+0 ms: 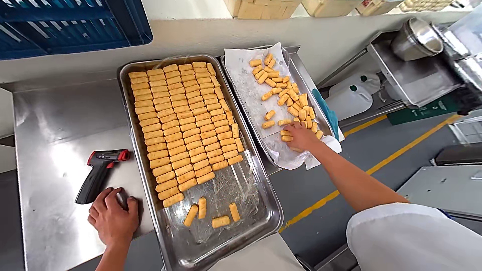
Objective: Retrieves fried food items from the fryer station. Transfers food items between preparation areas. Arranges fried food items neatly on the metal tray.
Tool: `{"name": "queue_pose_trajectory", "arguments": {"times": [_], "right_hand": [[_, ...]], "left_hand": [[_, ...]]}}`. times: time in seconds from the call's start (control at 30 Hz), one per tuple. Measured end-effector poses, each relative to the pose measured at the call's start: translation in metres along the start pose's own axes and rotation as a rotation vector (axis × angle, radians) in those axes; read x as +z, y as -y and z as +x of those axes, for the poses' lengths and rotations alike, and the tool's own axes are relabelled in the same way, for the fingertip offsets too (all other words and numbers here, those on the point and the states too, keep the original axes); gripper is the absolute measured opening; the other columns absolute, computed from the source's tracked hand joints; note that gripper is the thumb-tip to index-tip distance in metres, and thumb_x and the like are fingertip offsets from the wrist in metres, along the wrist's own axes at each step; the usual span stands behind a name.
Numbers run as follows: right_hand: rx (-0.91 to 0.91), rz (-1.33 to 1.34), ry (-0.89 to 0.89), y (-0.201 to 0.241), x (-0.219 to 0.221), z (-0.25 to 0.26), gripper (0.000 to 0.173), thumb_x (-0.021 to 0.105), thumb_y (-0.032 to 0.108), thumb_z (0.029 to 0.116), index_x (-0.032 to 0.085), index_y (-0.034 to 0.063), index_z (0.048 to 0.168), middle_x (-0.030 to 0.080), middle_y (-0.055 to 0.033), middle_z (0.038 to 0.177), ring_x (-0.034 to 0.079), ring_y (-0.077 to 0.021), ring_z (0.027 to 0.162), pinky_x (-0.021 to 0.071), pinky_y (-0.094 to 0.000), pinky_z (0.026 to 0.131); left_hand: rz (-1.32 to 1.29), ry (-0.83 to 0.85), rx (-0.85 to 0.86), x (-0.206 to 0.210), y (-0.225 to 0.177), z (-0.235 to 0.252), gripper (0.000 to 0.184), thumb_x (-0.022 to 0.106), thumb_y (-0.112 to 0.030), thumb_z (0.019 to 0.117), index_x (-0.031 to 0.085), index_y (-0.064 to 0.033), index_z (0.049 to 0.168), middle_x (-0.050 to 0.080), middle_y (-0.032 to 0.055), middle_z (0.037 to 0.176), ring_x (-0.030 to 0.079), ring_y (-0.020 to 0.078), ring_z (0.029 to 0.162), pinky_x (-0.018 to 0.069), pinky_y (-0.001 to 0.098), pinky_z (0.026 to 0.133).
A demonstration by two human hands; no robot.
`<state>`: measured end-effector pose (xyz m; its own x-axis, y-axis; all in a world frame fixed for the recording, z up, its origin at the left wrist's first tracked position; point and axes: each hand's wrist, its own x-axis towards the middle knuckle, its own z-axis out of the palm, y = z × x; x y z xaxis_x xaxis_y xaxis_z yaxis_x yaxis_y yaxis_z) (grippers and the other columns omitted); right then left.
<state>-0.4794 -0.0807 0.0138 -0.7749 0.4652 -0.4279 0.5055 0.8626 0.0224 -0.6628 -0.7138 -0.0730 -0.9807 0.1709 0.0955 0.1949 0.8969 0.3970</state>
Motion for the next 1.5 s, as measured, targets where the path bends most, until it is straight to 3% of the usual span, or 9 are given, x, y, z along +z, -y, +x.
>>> {"name": "queue_pose_trajectory", "arguments": {"times": [0.3,0.5,0.63,0.73,0.87,1.03,1.17,1.33,1.5], "right_hand": [[-0.016,0.375,0.054,0.004,-0.04,0.001,0.066,0.089,0.016,0.0778,0.06,0.0033,0.136,0.056,-0.0301,0.133,0.056,-0.0448,0.124,0.0467,-0.0633,0.1],[-0.445,0.447,0.241,0.188,-0.039,-0.123,0.057,0.092,0.018,0.0708,0.07,0.0105,0.123,0.063,-0.0144,0.129,0.06,-0.0302,0.121,0.0522,-0.0519,0.1],[-0.522,0.432,0.446,0.246,0.002,-0.139,0.063,0.08,0.03,0.0905,0.055,0.0193,0.147,0.055,-0.0141,0.142,0.055,-0.0333,0.13,0.0493,-0.0557,0.103],[-0.367,0.526,0.276,0.197,-0.024,-0.107,0.061,0.078,0.032,0.0928,0.056,0.0167,0.147,0.062,-0.0136,0.138,0.063,-0.0301,0.123,0.0516,-0.0546,0.104],[-0.044,0.413,-0.156,0.058,-0.063,-0.018,0.05,0.075,0.027,0.0944,0.061,0.0066,0.138,0.06,-0.0234,0.136,0.061,-0.0405,0.123,0.051,-0.0604,0.101],[0.258,0.389,-0.245,-0.058,-0.069,0.08,0.091,0.089,0.032,0.0789,0.044,0.0076,0.154,0.038,-0.036,0.152,0.042,-0.0567,0.137,0.0409,-0.0726,0.105],[0.309,0.319,-0.163,-0.065,-0.042,0.117,0.112,0.094,0.03,0.0704,0.031,0.0126,0.162,0.016,-0.0353,0.164,0.026,-0.0606,0.145,0.0383,-0.0755,0.106],[0.313,0.283,-0.109,-0.067,-0.043,0.104,0.097,0.094,0.041,0.071,0.047,0.0147,0.152,0.031,-0.0378,0.155,0.047,-0.0607,0.128,0.0458,-0.0753,0.094],[0.377,0.224,0.025,-0.053,-0.054,0.103,0.102,0.092,0.045,0.0738,0.038,0.0137,0.155,0.031,-0.041,0.153,0.055,-0.0612,0.117,0.0472,-0.0747,0.09]], "left_hand": [[-0.007,-0.003,-0.003,0.0,-0.002,0.001,0.061,0.04,-0.046,0.0925,0.061,-0.0043,0.131,0.05,0.0237,0.149,0.041,0.0484,0.14,0.0275,0.067,0.111],[-0.016,-0.008,0.006,0.0,0.0,0.0,0.06,0.041,-0.046,0.0926,0.061,-0.0044,0.131,0.05,0.0234,0.149,0.041,0.048,0.14,0.0275,0.0671,0.111],[-0.008,-0.01,0.012,0.001,-0.001,-0.001,0.06,0.041,-0.045,0.094,0.062,-0.0029,0.131,0.051,0.0241,0.148,0.042,0.049,0.14,0.0284,0.0671,0.111],[0.005,-0.022,0.013,0.002,0.001,0.0,0.062,0.04,-0.048,0.0935,0.062,-0.0036,0.13,0.051,0.0239,0.148,0.043,0.0485,0.139,0.0294,0.0663,0.11],[0.004,-0.036,0.032,0.004,0.003,-0.001,0.06,0.04,-0.047,0.0941,0.062,-0.0043,0.13,0.052,0.0233,0.146,0.044,0.0479,0.138,0.0297,0.0654,0.111],[0.031,-0.016,0.04,0.002,0.004,0.0,0.06,0.042,-0.047,0.0948,0.062,-0.004,0.131,0.051,0.0263,0.147,0.043,0.0502,0.138,0.0291,0.0658,0.111],[0.037,0.011,0.023,0.003,0.006,0.0,0.059,0.043,-0.044,0.0959,0.059,-0.001,0.133,0.049,0.0273,0.149,0.04,0.0492,0.141,0.0264,0.0627,0.116],[0.045,0.018,0.02,0.004,0.009,-0.001,0.058,0.043,-0.044,0.0965,0.059,-0.0013,0.133,0.049,0.0272,0.149,0.04,0.0482,0.141,0.0263,0.061,0.117],[0.05,0.029,0.006,0.001,0.008,-0.004,0.061,0.043,-0.045,0.0952,0.058,-0.0012,0.134,0.048,0.0276,0.149,0.04,0.0488,0.142,0.0257,0.0623,0.116]]}}
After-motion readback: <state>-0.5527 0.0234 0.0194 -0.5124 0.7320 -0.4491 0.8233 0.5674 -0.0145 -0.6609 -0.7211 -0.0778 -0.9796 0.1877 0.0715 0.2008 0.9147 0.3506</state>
